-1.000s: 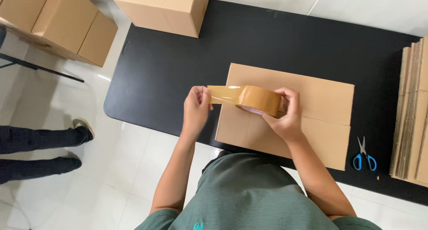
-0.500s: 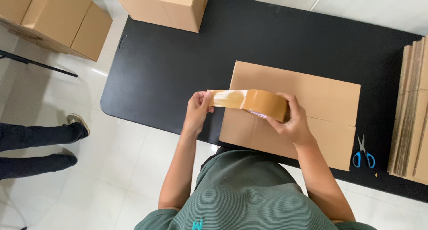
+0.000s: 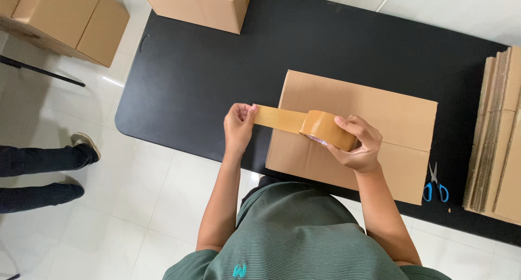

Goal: The person assembles cardboard boxes by folding the flaps together and then applying tape using a tape dispenser, cutting the tape with scissors to seal each box before stacking them.

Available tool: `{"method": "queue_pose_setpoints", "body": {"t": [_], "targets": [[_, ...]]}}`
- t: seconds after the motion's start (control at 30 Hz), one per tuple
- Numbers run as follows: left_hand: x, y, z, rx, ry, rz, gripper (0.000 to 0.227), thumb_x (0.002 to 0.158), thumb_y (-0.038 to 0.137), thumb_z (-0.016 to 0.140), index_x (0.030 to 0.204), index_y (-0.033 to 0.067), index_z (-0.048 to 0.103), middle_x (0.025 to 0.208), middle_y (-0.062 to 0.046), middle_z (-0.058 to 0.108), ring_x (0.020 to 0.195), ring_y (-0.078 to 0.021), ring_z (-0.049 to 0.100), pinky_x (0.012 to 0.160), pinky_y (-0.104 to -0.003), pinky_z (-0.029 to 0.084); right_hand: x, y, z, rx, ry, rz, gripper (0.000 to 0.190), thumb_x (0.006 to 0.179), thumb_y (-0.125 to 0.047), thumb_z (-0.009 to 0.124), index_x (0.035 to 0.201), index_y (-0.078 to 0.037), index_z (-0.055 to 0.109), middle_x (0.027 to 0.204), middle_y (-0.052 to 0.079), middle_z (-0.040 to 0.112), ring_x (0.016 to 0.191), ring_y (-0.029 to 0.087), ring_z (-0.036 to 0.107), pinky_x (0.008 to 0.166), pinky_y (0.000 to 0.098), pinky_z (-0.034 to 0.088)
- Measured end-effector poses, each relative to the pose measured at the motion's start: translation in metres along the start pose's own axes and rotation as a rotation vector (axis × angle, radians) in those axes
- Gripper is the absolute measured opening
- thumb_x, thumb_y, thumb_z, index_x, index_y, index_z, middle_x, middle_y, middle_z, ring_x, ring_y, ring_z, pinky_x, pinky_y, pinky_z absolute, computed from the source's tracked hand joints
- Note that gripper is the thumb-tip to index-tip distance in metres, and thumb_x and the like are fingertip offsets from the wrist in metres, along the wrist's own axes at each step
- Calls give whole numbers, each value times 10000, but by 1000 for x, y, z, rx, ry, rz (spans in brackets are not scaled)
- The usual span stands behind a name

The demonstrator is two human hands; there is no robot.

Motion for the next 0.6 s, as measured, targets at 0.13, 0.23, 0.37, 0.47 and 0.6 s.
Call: {"method": "queue_pose_setpoints", "body": {"t": [0.13,0.23,0.37,0.47,0.6], "targets": [[5,-1,-2,44,3,20,220,847,214,638,778,13,581,599,-41,546,474,-64,476,438,-180,412,5,-4,1,1,-10,-10,385,543,83,741,919,29,676,627,173,541,483,269,478,431,335,388],[2,8,-1,80,1,-1,232,846,238,639,782,22,583,611,-36,556,488,-74,490,439,-194,423,5,-5,2,11,7,2,364,550,80,745,905,38,680,633,167,549,489,256,482,439,322,396],[2,-3,3,97,-7,5,246,843,254,646,786,23,584,629,-33,555,514,-78,495,457,-203,424,6,-6,3,-4,13,-1,371,545,77,762,903,30,681,651,172,563,502,267,498,442,336,403],[6,-26,11,102,-15,-11,247,845,270,642,779,37,593,633,-21,559,522,-80,503,474,-212,434,6,-9,2,36,-4,11,380,557,88,754,925,44,670,628,166,536,484,247,463,433,325,391],[7,-62,34,97,-48,1,244,861,266,616,800,34,574,665,-61,557,569,-133,487,518,-272,409,6,-7,4,36,3,11,373,563,86,754,925,44,673,617,159,531,477,238,465,428,317,388]]}}
Point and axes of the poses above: each hand's wrist, its own x-axis towards the middle knuckle, its own z-axis out of the palm, y = z × x, the point moved 1 cm from there along x, towards the middle knuckle
